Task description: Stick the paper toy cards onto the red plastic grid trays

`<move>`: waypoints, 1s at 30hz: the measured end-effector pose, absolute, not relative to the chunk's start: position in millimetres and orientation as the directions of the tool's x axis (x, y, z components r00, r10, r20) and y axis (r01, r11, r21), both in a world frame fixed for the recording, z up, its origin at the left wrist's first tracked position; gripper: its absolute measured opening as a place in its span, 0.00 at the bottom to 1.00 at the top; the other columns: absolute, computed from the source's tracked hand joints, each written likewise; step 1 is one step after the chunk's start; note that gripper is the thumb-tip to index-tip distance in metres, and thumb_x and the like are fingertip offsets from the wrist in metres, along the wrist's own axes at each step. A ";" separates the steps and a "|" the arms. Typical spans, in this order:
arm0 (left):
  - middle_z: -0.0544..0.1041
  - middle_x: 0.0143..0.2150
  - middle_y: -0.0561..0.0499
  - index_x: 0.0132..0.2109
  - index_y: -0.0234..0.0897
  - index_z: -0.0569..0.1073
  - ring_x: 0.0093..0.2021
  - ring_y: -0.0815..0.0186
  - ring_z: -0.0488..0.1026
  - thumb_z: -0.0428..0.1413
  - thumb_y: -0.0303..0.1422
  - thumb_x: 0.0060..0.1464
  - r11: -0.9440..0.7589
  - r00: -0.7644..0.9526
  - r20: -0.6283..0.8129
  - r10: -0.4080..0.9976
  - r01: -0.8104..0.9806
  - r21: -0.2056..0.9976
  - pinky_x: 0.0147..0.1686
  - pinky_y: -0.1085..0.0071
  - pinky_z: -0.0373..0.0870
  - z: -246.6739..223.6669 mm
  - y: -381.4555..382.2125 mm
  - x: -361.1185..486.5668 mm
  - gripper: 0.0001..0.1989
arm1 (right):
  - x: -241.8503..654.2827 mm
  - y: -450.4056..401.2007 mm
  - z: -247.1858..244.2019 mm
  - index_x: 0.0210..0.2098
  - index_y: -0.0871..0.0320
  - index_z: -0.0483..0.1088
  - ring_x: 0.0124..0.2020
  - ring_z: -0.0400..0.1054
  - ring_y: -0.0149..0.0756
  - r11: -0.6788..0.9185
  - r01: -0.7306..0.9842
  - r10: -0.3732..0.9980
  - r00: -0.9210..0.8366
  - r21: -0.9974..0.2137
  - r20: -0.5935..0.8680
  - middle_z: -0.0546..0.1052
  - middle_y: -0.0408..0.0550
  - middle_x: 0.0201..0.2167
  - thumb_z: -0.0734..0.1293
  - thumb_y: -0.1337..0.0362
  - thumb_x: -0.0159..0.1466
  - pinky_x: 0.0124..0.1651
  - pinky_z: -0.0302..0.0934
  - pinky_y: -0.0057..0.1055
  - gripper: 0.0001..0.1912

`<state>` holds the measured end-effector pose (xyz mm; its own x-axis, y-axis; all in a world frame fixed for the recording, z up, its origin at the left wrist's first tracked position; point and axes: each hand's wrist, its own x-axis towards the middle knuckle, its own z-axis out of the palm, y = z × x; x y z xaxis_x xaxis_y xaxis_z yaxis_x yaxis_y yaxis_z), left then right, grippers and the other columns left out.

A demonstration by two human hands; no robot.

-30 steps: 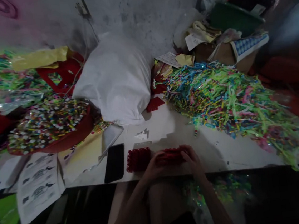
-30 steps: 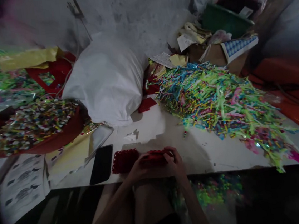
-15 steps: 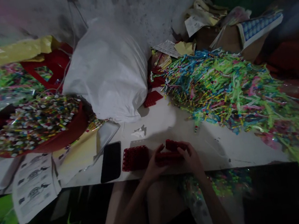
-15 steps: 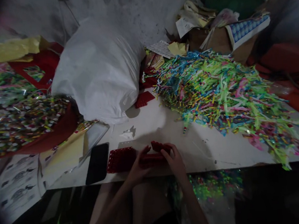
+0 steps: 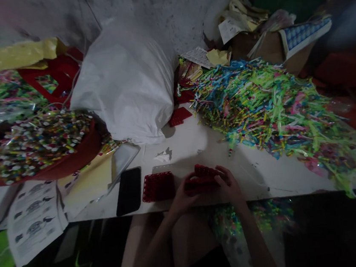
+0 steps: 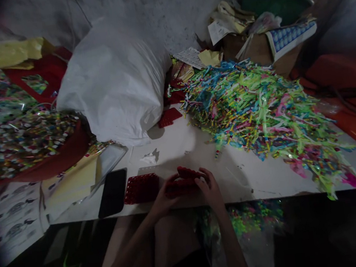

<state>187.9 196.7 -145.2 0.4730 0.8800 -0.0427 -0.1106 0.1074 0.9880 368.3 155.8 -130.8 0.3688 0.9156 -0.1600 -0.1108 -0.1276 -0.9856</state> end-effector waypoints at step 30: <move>0.72 0.50 0.42 0.55 0.37 0.62 0.49 0.55 0.71 0.66 0.40 0.39 0.125 0.493 -0.016 0.870 -0.189 0.974 0.49 0.61 0.68 -150.9 191.8 193.2 0.36 | 360.3 168.3 -107.6 0.32 0.53 0.74 0.43 0.69 0.40 -0.033 0.216 0.989 0.149 -0.976 0.000 0.77 0.45 0.38 0.64 0.53 0.58 0.49 0.61 0.36 0.12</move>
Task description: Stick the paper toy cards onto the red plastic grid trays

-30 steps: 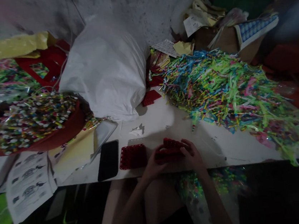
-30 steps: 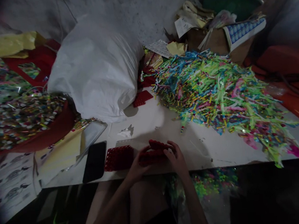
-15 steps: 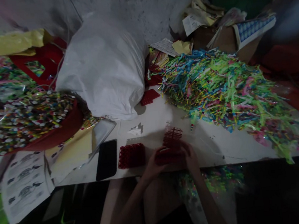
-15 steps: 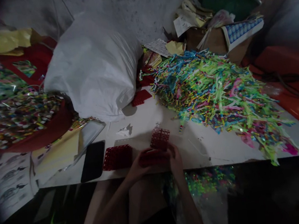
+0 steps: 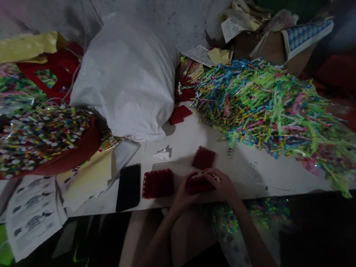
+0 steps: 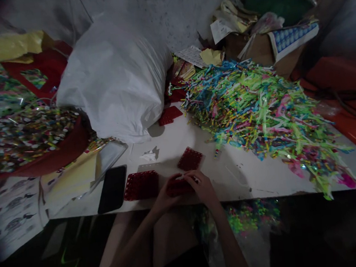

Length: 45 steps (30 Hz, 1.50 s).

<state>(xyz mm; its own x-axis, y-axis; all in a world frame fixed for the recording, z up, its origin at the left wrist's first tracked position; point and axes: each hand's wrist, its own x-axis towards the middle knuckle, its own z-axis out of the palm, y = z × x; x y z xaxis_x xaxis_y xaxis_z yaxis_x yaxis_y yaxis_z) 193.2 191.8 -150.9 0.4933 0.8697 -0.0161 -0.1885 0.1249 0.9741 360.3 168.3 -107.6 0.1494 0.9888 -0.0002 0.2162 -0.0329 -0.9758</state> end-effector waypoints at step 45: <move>0.62 0.59 0.41 0.47 0.37 0.66 0.59 0.51 0.61 0.68 0.33 0.35 -0.056 0.352 0.096 0.931 -0.122 0.991 0.54 0.58 0.62 -171.1 188.0 191.3 0.30 | 404.0 180.5 -164.2 0.39 0.53 0.74 0.43 0.71 0.41 -0.166 -0.139 0.971 0.151 -0.976 -0.186 0.78 0.45 0.41 0.68 0.50 0.50 0.48 0.64 0.41 0.19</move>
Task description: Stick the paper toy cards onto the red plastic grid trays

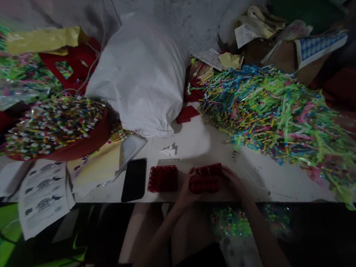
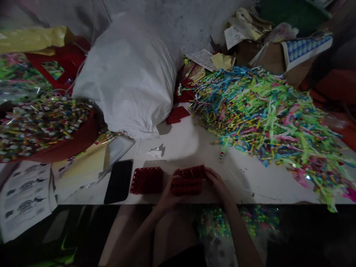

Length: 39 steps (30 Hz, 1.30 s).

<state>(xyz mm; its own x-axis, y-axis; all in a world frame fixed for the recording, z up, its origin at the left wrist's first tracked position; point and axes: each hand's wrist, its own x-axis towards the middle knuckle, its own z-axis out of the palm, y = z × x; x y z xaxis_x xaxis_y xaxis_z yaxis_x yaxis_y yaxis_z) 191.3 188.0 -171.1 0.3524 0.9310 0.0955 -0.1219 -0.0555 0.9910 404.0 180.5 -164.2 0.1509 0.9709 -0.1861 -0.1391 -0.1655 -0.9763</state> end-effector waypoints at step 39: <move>0.72 0.49 0.45 0.51 0.36 0.64 0.49 0.58 0.69 0.66 0.32 0.39 0.041 0.093 -0.036 0.995 -0.049 0.998 0.51 0.60 0.65 -155.6 147.0 200.3 0.31 | 341.2 135.8 -145.9 0.43 0.54 0.69 0.43 0.71 0.39 -0.134 -0.055 0.927 0.345 -0.989 -0.145 0.77 0.44 0.40 0.70 0.47 0.47 0.49 0.63 0.35 0.27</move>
